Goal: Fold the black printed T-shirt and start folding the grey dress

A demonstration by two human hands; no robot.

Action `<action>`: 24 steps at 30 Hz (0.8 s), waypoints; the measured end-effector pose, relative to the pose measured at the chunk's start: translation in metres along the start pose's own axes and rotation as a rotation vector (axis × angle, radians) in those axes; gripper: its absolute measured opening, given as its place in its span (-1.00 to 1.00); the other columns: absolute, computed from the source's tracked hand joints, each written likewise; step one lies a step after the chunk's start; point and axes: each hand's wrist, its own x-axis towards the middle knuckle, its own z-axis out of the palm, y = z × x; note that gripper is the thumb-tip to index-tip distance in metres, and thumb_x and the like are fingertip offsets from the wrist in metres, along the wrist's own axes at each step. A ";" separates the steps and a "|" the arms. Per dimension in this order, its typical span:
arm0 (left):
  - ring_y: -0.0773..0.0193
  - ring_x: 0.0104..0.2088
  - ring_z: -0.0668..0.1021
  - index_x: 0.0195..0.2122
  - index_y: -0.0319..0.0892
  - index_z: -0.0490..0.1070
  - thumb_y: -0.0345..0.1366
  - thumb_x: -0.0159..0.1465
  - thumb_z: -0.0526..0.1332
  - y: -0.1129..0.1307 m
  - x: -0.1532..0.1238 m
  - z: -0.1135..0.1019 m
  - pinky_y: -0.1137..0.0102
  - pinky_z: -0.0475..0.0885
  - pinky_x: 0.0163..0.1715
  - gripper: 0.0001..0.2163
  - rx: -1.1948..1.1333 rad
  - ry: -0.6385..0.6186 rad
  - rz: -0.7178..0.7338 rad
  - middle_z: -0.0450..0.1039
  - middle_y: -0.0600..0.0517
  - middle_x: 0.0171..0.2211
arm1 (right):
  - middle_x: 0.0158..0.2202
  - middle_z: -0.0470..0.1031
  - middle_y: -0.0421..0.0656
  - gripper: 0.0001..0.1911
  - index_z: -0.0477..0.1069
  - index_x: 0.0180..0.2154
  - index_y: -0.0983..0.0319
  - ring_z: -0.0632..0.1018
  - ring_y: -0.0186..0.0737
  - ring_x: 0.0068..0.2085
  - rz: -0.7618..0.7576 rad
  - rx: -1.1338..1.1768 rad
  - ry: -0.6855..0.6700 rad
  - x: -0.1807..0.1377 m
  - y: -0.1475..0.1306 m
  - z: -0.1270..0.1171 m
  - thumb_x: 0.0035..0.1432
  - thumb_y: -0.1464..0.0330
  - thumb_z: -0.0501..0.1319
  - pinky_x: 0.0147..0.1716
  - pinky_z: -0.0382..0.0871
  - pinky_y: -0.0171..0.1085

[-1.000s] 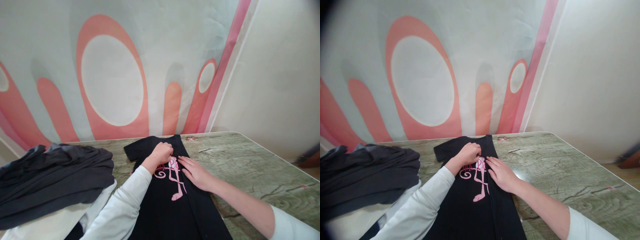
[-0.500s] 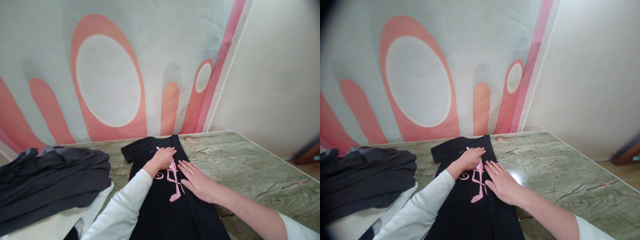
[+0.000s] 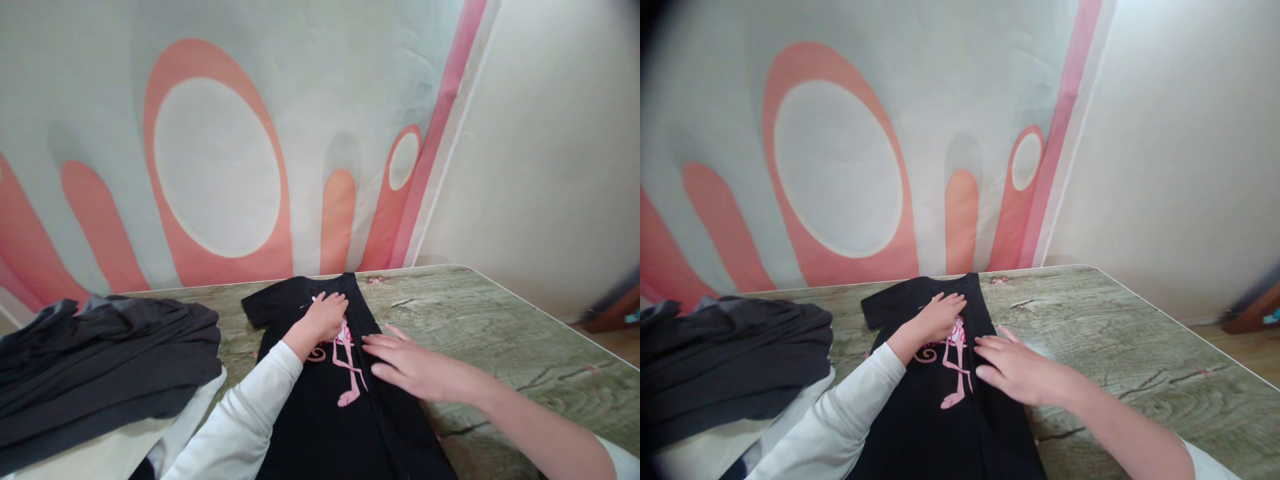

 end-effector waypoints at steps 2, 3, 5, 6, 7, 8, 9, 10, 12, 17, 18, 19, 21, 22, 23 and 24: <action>0.13 0.18 0.16 0.14 -0.27 0.14 -0.29 0.28 -0.08 0.008 0.002 0.005 0.15 0.04 0.12 -0.60 -0.015 0.035 0.032 0.12 -0.14 0.18 | 0.19 0.16 -0.13 -0.54 0.13 0.17 0.17 0.16 -0.17 0.20 0.033 -0.009 0.086 0.025 0.020 -0.005 0.25 0.26 -0.08 0.21 -0.05 -0.07; 0.13 0.19 0.16 0.15 -0.28 0.12 -0.22 0.30 -0.11 0.013 0.004 0.010 0.17 0.04 0.13 -0.58 -0.023 0.055 0.033 0.11 -0.15 0.19 | 0.21 0.12 -0.08 -0.53 0.13 0.17 0.23 0.15 -0.16 0.21 0.065 -0.026 0.135 0.040 0.032 -0.005 0.24 0.29 -0.08 0.19 -0.01 -0.10; 0.11 0.19 0.15 0.17 -0.31 0.08 -0.09 0.30 -0.13 0.020 0.005 0.019 0.18 0.03 0.13 -0.50 -0.037 0.090 0.009 0.07 -0.18 0.20 | 0.22 0.07 -0.02 -0.51 0.13 0.17 0.32 0.13 -0.15 0.22 0.111 -0.072 0.165 0.070 0.057 0.001 0.22 0.36 -0.08 0.18 0.00 -0.12; 0.10 0.19 0.14 0.18 -0.32 0.06 -0.04 0.29 -0.13 0.022 0.006 0.024 0.18 0.01 0.14 -0.46 -0.041 0.101 -0.008 0.06 -0.19 0.20 | 0.23 0.06 0.00 -0.51 0.12 0.17 0.35 0.12 -0.15 0.22 0.125 -0.094 0.152 0.085 0.069 0.006 0.21 0.38 -0.09 0.18 -0.01 -0.13; 0.09 0.20 0.13 0.18 -0.32 0.05 -0.01 0.28 -0.13 0.024 0.006 0.028 0.18 0.00 0.14 -0.43 -0.042 0.108 -0.022 0.04 -0.19 0.21 | 0.23 0.06 0.00 -0.51 0.12 0.17 0.36 0.12 -0.16 0.22 0.138 -0.109 0.142 0.098 0.080 0.010 0.21 0.39 -0.10 0.18 -0.01 -0.14; 0.08 0.20 0.11 0.19 -0.32 0.04 0.01 0.28 -0.14 0.024 0.006 0.031 0.18 -0.02 0.15 -0.42 -0.041 0.112 -0.034 0.03 -0.19 0.21 | 0.23 0.05 -0.01 -0.51 0.12 0.17 0.34 0.12 -0.17 0.22 0.156 -0.117 0.131 0.110 0.090 0.014 0.22 0.39 -0.11 0.18 -0.02 -0.14; 0.08 0.21 0.10 0.19 -0.32 0.03 0.02 0.28 -0.15 0.025 0.006 0.034 0.17 -0.03 0.15 -0.41 -0.040 0.113 -0.046 0.02 -0.19 0.22 | 0.24 0.05 -0.02 -0.51 0.11 0.17 0.32 0.11 -0.18 0.22 0.182 -0.127 0.128 0.121 0.099 0.018 0.22 0.37 -0.12 0.18 -0.03 -0.13; 0.08 0.21 0.09 0.19 -0.32 0.02 0.02 0.28 -0.16 0.025 0.005 0.035 0.17 -0.04 0.15 -0.41 -0.041 0.109 -0.054 0.00 -0.18 0.22 | 0.24 0.03 -0.03 -0.51 0.09 0.18 0.30 0.09 -0.18 0.23 0.211 -0.138 0.130 0.130 0.107 0.020 0.23 0.34 -0.13 0.18 -0.04 -0.12; 0.07 0.21 0.08 0.20 -0.31 0.01 0.03 0.28 -0.18 0.024 0.005 0.037 0.16 -0.04 0.15 -0.41 -0.043 0.090 -0.062 -0.02 -0.18 0.23 | 0.26 -0.01 -0.06 -0.49 0.06 0.19 0.26 0.06 -0.18 0.24 0.286 -0.164 0.144 0.143 0.121 0.020 0.25 0.25 -0.13 0.18 -0.10 -0.09; 0.03 0.22 0.04 0.20 -0.32 0.01 0.04 0.28 -0.19 0.024 0.006 0.038 0.14 -0.02 0.14 -0.39 -0.067 0.063 -0.079 -0.06 -0.18 0.24 | 0.24 0.05 -0.07 -0.48 0.08 0.18 0.20 0.08 -0.13 0.23 0.423 -0.190 0.215 0.159 0.144 0.014 0.25 0.14 -0.17 0.16 -0.13 -0.01; 0.01 0.22 0.04 0.20 -0.32 0.01 0.05 0.27 -0.19 0.024 0.006 0.038 0.13 -0.02 0.13 -0.38 -0.075 0.063 -0.084 -0.06 -0.18 0.25 | 0.23 0.08 -0.05 -0.49 0.10 0.16 0.20 0.10 -0.11 0.22 0.433 -0.193 0.242 0.160 0.146 0.014 0.26 0.16 -0.16 0.15 -0.12 0.01; -0.01 0.22 0.03 0.20 -0.32 0.01 0.06 0.27 -0.19 0.024 0.006 0.038 0.13 -0.01 0.13 -0.38 -0.082 0.062 -0.090 -0.06 -0.17 0.25 | 0.21 0.12 -0.03 -0.51 0.13 0.15 0.22 0.13 -0.11 0.21 0.444 -0.196 0.274 0.160 0.148 0.013 0.26 0.19 -0.15 0.15 -0.11 0.00; -0.03 0.22 0.04 0.21 -0.30 0.01 0.07 0.26 -0.18 0.024 0.006 0.039 0.12 0.01 0.12 -0.38 -0.091 0.057 -0.101 -0.06 -0.16 0.25 | 0.13 0.24 0.02 -0.56 0.20 0.09 0.27 0.22 -0.10 0.15 0.464 -0.202 0.342 0.155 0.149 0.013 0.26 0.27 -0.13 0.12 -0.05 -0.03; -0.04 0.22 0.04 0.21 -0.28 0.01 0.07 0.26 -0.18 0.024 0.007 0.039 0.11 0.01 0.11 -0.38 -0.093 0.051 -0.105 -0.06 -0.15 0.25 | 0.09 0.29 0.04 -0.59 0.23 0.06 0.30 0.28 -0.11 0.11 0.469 -0.202 0.372 0.151 0.149 0.013 0.25 0.31 -0.11 0.10 0.01 -0.06; -0.05 0.22 0.04 0.21 -0.27 0.01 0.07 0.26 -0.18 0.024 0.007 0.039 0.10 0.02 0.11 -0.38 -0.093 0.046 -0.105 -0.06 -0.14 0.25 | 0.03 0.34 0.05 -0.62 0.26 0.03 0.32 0.32 -0.12 0.06 0.469 -0.202 0.396 0.146 0.148 0.013 0.23 0.35 -0.10 0.07 0.07 -0.10; -0.05 0.21 0.04 0.21 -0.26 0.00 0.08 0.26 -0.18 0.023 0.007 0.039 0.09 0.02 0.10 -0.38 -0.092 0.041 -0.103 -0.06 -0.14 0.25 | -0.01 0.37 0.03 -0.64 0.29 -0.01 0.32 0.36 -0.15 0.03 0.466 -0.200 0.415 0.141 0.147 0.012 0.22 0.39 -0.08 0.05 0.11 -0.14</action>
